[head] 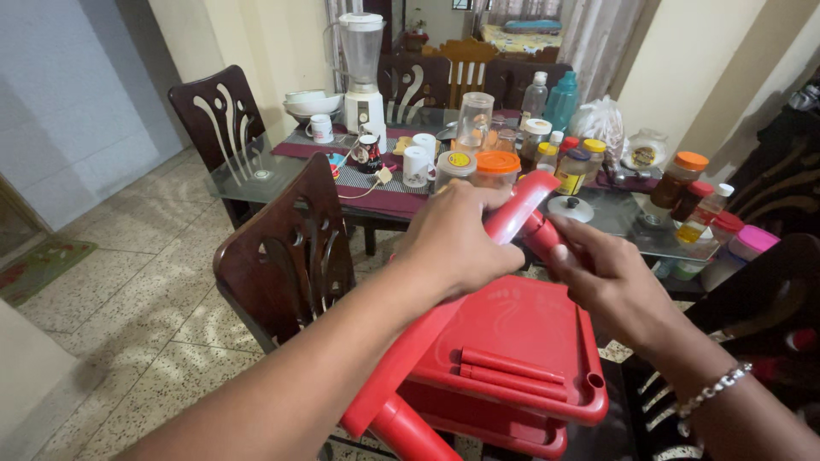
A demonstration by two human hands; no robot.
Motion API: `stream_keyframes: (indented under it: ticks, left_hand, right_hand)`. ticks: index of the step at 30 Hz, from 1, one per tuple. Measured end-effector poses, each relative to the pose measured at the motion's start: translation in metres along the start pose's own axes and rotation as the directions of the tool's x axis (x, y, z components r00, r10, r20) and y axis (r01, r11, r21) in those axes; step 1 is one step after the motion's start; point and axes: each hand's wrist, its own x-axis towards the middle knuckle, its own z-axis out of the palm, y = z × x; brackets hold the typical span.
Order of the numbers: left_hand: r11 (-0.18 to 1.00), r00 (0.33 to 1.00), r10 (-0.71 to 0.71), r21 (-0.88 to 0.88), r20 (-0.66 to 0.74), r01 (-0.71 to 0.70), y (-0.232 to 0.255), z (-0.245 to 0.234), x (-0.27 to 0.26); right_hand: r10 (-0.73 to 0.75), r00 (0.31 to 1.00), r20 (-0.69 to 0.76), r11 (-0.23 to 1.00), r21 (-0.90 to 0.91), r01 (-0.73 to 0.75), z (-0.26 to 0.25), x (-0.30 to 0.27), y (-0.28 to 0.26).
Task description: The person assembles a red plastic stool by inserting tubular legs into the seat base and securing them. They then disassemble the stool and reassemble it again, handling the seat and legs repeatedly.
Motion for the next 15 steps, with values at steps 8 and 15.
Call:
stream_keyframes:
  ticks: [8,15]
  left_hand:
    - [0.997,0.997,-0.072,0.034,0.042,0.07,0.001,0.006,-0.007]
    - [0.997,0.998,-0.066,0.038,0.004,0.066,-0.002,0.0,-0.007]
  right_hand:
    - [0.276,0.894,0.353,0.727,0.532,-0.435,-0.013,0.013,0.006]
    - [0.145,0.971,0.191,0.972,-0.211,-0.103,-0.01,0.006,0.005]
